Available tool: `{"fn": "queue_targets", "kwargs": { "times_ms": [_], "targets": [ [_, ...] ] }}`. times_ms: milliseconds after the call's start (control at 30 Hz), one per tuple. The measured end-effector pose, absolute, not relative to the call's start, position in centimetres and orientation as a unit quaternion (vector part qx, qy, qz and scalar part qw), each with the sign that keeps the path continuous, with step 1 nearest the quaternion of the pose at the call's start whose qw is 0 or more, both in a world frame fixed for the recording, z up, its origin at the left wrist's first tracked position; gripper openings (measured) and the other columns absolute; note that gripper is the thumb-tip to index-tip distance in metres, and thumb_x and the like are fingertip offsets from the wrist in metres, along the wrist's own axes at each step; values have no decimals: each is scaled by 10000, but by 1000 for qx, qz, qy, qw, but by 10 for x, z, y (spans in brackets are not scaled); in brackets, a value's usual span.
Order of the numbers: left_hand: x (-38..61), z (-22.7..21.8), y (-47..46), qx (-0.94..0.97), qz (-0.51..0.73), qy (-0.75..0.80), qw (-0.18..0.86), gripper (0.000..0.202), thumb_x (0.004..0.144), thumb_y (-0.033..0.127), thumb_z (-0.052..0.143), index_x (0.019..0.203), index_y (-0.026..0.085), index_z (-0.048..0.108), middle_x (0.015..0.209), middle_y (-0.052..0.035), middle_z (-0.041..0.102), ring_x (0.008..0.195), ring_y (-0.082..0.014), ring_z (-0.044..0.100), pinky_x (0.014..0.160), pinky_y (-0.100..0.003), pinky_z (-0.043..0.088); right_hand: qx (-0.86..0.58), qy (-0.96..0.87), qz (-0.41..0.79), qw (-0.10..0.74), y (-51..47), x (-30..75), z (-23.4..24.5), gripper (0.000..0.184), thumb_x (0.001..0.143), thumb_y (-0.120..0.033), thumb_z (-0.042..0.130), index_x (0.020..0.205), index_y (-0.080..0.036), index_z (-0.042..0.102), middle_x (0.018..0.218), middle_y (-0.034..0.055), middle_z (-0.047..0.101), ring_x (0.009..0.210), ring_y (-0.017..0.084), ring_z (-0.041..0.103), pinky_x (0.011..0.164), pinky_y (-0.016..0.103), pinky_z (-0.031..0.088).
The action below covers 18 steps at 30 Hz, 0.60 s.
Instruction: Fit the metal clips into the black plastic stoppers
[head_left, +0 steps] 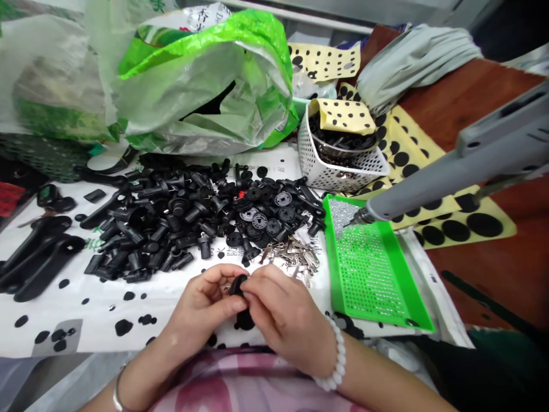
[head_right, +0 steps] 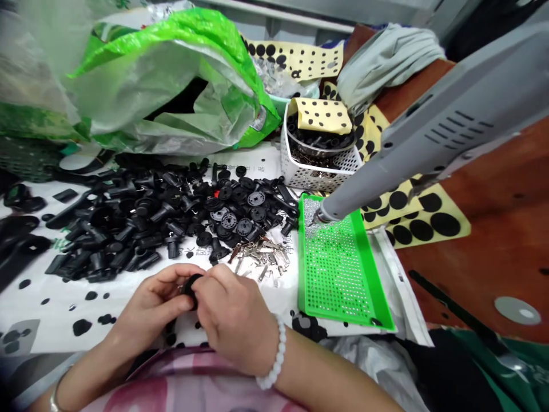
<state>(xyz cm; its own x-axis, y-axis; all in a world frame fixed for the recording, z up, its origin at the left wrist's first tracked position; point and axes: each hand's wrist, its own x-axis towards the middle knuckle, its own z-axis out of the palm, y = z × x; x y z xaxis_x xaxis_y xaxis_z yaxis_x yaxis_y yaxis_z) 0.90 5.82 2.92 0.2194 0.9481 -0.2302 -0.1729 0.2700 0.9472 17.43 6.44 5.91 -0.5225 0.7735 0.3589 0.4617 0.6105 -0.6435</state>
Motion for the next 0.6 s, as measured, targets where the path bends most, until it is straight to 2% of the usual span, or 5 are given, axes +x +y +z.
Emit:
{"fn": "queue_targets", "kwargs": {
  "times_ms": [67,167,267,433,600],
  "targets": [
    [8,29,59,424,436,445,658,276,674,227,733,936,196,652,803,-31,681,712,-168,620,630,-248,506,-377,-784,341,357,66,175,57,161,855,-126,473,945,-157,603,832,60,603,756,144,585,664,266,514],
    [8,29,59,418,450,441,654,279,664,202,737,929,207,650,780,-21,689,678,-160,630,620,-245,516,-401,-667,490,393,67,176,50,126,813,-140,569,909,-175,644,816,21,597,617,91,574,562,215,506],
    [7,34,58,420,448,440,655,293,651,172,744,925,229,658,776,-10,699,681,-162,647,623,-241,527,-404,-598,554,414,67,177,46,108,790,-139,600,867,-177,666,828,15,597,554,69,558,500,195,496],
    [5,40,55,439,434,451,645,272,682,164,718,939,251,695,910,-26,716,776,-180,665,667,-244,545,-388,-684,445,429,65,179,51,138,806,-86,574,874,-156,672,828,54,629,776,135,610,684,259,524],
    [-4,37,55,450,367,457,674,236,737,254,684,971,226,683,784,-27,720,669,-167,658,637,-259,547,-330,-796,321,394,63,181,52,229,850,-51,466,1000,-100,631,897,114,609,803,154,592,681,276,526]
  ]
}}
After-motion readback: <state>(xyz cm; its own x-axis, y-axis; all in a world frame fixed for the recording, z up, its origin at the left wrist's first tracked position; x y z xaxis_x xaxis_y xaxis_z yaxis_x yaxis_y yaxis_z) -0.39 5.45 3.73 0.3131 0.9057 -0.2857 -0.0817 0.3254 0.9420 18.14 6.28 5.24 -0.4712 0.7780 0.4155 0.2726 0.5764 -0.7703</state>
